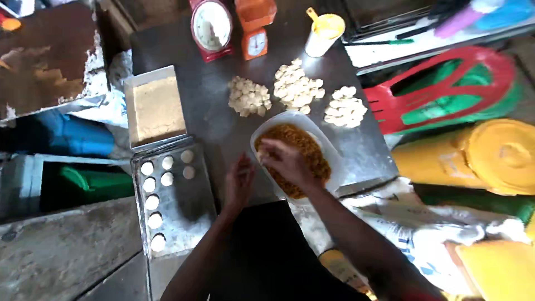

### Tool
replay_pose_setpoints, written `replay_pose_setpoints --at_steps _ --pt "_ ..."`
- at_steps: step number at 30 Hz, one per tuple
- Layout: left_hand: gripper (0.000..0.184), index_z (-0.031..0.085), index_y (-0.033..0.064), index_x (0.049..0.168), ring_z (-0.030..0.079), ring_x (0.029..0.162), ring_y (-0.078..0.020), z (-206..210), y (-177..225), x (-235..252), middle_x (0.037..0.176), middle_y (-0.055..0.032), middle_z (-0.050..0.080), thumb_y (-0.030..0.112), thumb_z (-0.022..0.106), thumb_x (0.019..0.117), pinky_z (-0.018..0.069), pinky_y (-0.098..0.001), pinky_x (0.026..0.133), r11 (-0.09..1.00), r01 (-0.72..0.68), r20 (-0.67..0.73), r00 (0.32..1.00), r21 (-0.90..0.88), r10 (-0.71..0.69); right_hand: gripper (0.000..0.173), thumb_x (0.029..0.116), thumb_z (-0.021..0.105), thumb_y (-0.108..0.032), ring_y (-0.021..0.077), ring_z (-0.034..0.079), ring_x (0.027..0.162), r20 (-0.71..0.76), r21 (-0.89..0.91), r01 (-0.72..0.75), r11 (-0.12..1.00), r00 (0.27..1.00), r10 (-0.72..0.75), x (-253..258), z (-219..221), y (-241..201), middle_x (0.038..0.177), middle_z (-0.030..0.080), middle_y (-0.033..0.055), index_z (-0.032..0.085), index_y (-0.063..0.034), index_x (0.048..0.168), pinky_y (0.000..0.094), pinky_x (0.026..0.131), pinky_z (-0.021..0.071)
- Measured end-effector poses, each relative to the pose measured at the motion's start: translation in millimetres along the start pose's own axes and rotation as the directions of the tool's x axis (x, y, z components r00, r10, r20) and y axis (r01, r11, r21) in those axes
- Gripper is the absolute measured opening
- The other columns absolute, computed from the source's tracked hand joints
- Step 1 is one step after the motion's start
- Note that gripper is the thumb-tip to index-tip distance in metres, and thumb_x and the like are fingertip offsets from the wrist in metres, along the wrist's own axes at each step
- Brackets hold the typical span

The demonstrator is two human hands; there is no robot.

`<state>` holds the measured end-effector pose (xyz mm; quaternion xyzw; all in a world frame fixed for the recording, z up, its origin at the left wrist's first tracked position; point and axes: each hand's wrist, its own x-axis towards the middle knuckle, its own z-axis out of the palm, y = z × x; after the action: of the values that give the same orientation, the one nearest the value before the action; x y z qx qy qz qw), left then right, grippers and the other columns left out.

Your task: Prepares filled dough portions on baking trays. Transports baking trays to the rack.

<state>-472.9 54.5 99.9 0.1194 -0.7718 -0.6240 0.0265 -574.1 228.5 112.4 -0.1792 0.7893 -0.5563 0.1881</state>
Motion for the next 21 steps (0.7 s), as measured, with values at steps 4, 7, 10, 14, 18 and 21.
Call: replay_pose_setpoints --at_steps 4,7,10,14,18,21 --pt "0.021 0.074 0.0026 0.113 0.07 0.1 -0.016 3 2 -22 0.112 -0.0118 0.069 0.015 0.07 0.0969 0.0616 -0.0313 0.087 1.0 -0.005 0.086 0.996 0.022 0.003 0.028 0.098 0.065 -0.011 0.0138 0.07 0.106 -0.232 -0.053 -0.096 0.994 0.969 0.081 -74 59 9 0.119 0.072 0.0095 0.072 -0.0047 0.124 0.0319 0.095 0.0595" --pt "0.025 0.074 0.0039 0.118 0.071 0.1 -0.0142 9 1 -43 0.112 -0.0099 0.071 0.012 0.072 0.0948 0.0617 -0.0298 0.088 1.0 -0.015 0.142 0.99 0.015 0.012 0.023 0.0976 0.066 -0.009 0.0153 0.075 0.092 -0.322 0.12 -0.179 0.977 0.924 0.208 -99 60 7 0.112 0.074 0.0078 0.073 -0.0043 0.119 0.0324 0.078 0.0658" --pt "0.021 0.073 0.0012 0.112 0.073 0.093 -0.0162 14 -3 -54 0.111 -0.0109 0.073 0.009 0.074 0.0927 0.0638 -0.0317 0.08 0.996 -0.02 0.157 0.987 -0.087 0.034 0.031 0.0939 0.068 0.001 0.0276 0.072 0.092 -0.225 0.621 -0.231 0.749 0.863 0.453 -117 51 -5 0.111 0.07 0.0172 0.063 0.003 0.125 0.0433 0.081 0.0643" --pt "0.014 0.069 -0.0048 0.108 0.071 0.084 -0.0177 14 -5 -53 0.098 -0.0102 0.072 0.004 0.067 0.0968 0.0626 -0.0353 0.078 0.865 0.294 0.377 0.916 -0.406 -0.134 0.028 0.096 0.071 -0.011 0.0258 0.073 0.091 -0.153 0.548 -0.266 0.793 0.9 0.408 -137 49 4 0.105 0.073 0.0154 0.066 0.0044 0.118 0.0426 0.081 0.0647" --pt "0.019 0.066 -0.0026 0.115 0.069 0.081 -0.0156 18 -3 -44 0.099 -0.0085 0.07 0.006 0.064 0.0992 0.0613 -0.0332 0.075 0.726 0.481 0.439 0.857 -0.491 -0.27 0.016 0.0984 0.062 -0.012 0.0213 0.071 0.085 0.158 0.622 -0.466 0.629 0.862 0.482 -111 7 -3 0.098 0.071 0.0088 0.065 -0.0019 0.111 0.0412 0.074 0.063" --pt "0.038 0.056 -0.0032 0.139 0.07 0.108 -0.0217 25 -16 -21 0.129 -0.0142 0.067 0.01 0.056 0.1042 0.0609 -0.0382 0.091 0.914 0.257 0.293 0.942 -0.314 -0.164 0.017 0.0971 0.065 -0.011 0.0206 0.07 0.087 -0.005 0.489 -0.365 0.792 0.907 0.421 -51 -38 20 0.1 0.072 0.0099 0.069 -0.0018 0.111 0.0408 0.079 0.0614"
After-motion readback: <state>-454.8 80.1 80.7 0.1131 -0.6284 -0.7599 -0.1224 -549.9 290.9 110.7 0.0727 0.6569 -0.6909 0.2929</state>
